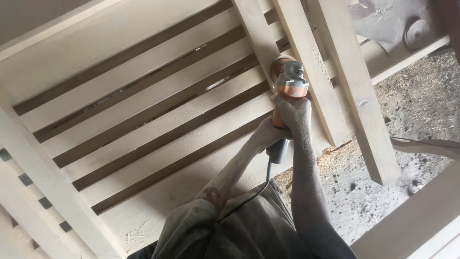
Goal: The person sands the surface and edges of a wooden frame structure using a power sander.
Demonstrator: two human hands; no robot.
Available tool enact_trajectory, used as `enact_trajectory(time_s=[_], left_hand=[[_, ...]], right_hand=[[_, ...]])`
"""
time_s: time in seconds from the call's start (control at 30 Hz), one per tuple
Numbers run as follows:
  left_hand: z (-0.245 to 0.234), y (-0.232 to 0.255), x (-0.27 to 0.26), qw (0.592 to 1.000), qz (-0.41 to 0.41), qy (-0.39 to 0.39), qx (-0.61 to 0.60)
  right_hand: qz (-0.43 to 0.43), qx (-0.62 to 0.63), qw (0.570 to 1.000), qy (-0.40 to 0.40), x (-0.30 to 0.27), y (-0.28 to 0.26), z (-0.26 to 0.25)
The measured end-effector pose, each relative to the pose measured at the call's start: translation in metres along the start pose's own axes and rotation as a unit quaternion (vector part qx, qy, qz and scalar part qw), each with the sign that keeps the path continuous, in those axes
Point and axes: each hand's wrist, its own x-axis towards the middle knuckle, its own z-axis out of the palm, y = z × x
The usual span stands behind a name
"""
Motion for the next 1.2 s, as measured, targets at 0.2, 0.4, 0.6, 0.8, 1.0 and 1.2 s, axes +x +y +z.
enact_trajectory(time_s=[0.2, 0.4, 0.6, 0.8, 1.0, 1.2], left_hand=[[-0.014, 0.009, 0.013, 1.000, -0.011, 0.027, -0.005], [-0.027, 0.046, 0.023, 0.999, -0.017, 0.051, -0.005], [-0.042, 0.076, 0.039, 0.996, -0.037, 0.077, 0.017], [-0.058, 0.095, 0.065, 0.995, -0.001, 0.095, 0.041], [-0.072, 0.118, 0.079, 0.993, -0.006, 0.113, 0.030], [-0.092, 0.142, 0.097, 0.993, -0.003, 0.114, 0.020]], right_hand=[[0.002, -0.029, 1.000, -0.007, 0.018, -0.017, 0.015], [0.005, -0.032, 0.999, -0.009, 0.039, -0.042, 0.028], [-0.010, -0.056, 0.998, -0.006, 0.063, -0.072, 0.037], [-0.016, -0.058, 0.998, -0.025, 0.083, -0.109, 0.043], [-0.036, -0.064, 0.996, -0.048, 0.106, -0.132, 0.053], [-0.063, -0.057, 0.995, -0.057, 0.126, -0.157, 0.064]])
